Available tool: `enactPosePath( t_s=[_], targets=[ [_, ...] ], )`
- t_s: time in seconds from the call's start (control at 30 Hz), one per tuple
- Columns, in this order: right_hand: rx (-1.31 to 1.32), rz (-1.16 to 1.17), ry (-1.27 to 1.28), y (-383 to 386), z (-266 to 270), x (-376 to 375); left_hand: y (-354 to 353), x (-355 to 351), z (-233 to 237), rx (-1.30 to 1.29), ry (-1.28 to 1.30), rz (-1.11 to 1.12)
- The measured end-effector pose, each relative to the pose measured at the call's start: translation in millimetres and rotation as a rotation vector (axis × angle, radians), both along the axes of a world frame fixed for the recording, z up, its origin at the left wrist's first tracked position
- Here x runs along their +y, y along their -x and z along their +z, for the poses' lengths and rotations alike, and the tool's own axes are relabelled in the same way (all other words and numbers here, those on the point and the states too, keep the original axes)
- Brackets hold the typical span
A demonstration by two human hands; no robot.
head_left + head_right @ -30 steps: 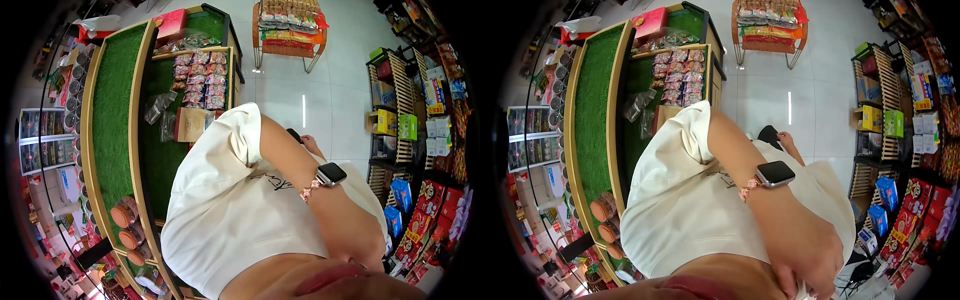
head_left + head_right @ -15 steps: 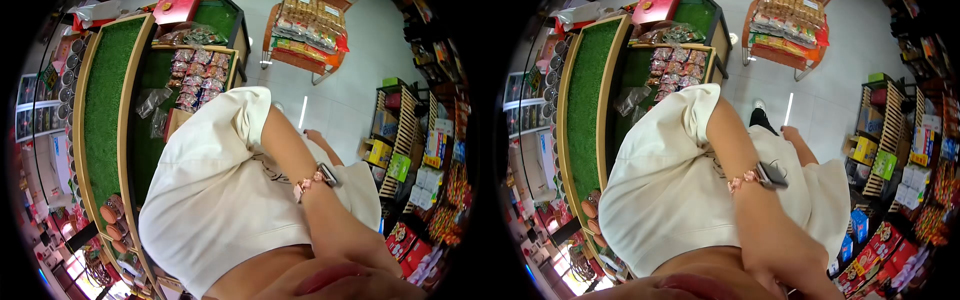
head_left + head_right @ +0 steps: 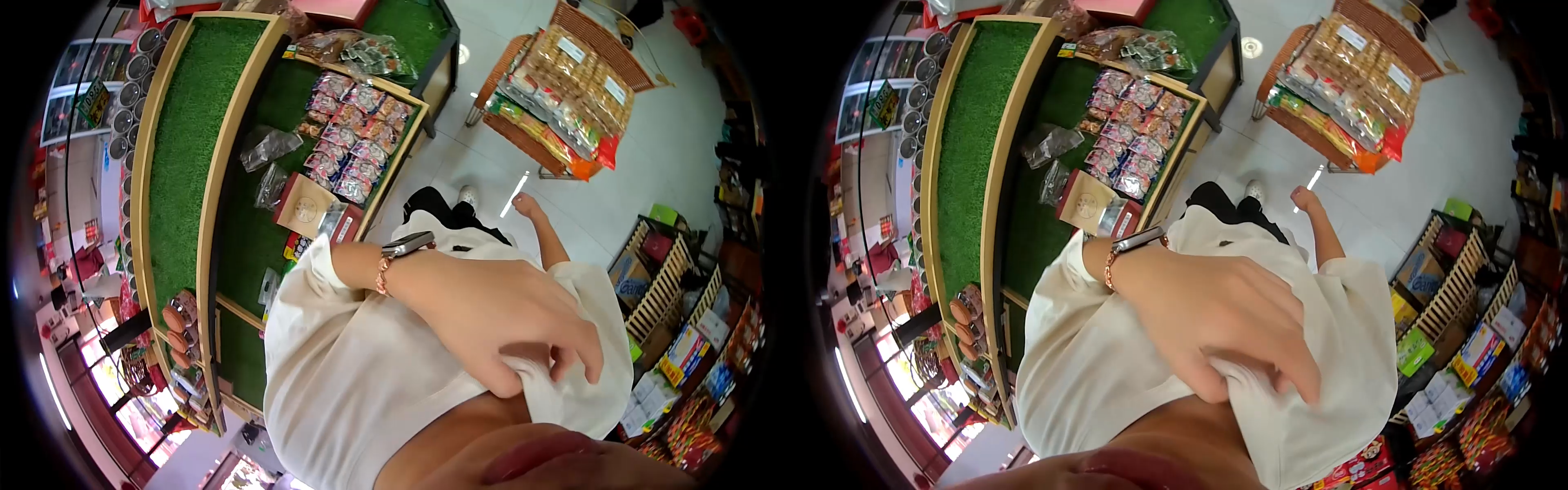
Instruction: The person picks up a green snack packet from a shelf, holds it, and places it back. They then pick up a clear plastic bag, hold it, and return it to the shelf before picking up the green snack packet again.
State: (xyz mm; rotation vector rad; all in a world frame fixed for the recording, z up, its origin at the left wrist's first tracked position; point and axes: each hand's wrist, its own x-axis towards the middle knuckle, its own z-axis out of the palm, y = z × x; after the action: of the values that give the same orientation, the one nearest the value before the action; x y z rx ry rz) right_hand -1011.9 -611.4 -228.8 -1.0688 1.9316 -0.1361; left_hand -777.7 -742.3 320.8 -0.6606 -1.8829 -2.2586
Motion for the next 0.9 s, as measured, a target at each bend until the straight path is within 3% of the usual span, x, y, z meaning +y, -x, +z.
enactPosePath(
  t_s=[0.07, 0.13, 0.2, 0.3, 0.47, 0.53, 0.6, 0.73, 0.83, 0.9],
  targets=[
    [-0.014, 0.143, -0.009, -15, 19, -38, -6, -24, -12, -0.036, -0.109, 0.121],
    [-0.076, 0.138, 0.010, -36, 24, -78, -20, -55, -32, -0.077, -0.203, 0.289],
    [-0.074, 0.161, 0.061, -59, 13, -116, -42, -91, -63, -0.283, -0.583, 0.425],
    [-0.061, 0.234, 0.024, -93, 18, -157, -59, -168, -129, -0.515, -0.654, 0.889],
    [-0.340, 0.178, -0.071, -143, 4, -224, -109, -304, -290, -0.935, -0.453, 1.459],
    [-0.332, 0.249, 0.058, -158, 22, -253, -131, -349, -357, -0.992, -0.458, 1.453],
    [-0.348, 0.282, 0.103, -171, 10, -276, -141, -381, -408, -0.959, -0.304, 1.516],
    [-0.392, 0.223, 0.131, -195, 37, -360, -133, -430, -454, -0.865, 0.092, 1.621],
    [-0.594, 0.045, 0.308, -217, 63, -417, -119, -461, -454, -1.025, 0.290, 1.465],
    [-0.657, -0.007, 0.357, -221, 79, -447, -118, -476, -483, -0.930, 0.472, 1.469]
  ],
)
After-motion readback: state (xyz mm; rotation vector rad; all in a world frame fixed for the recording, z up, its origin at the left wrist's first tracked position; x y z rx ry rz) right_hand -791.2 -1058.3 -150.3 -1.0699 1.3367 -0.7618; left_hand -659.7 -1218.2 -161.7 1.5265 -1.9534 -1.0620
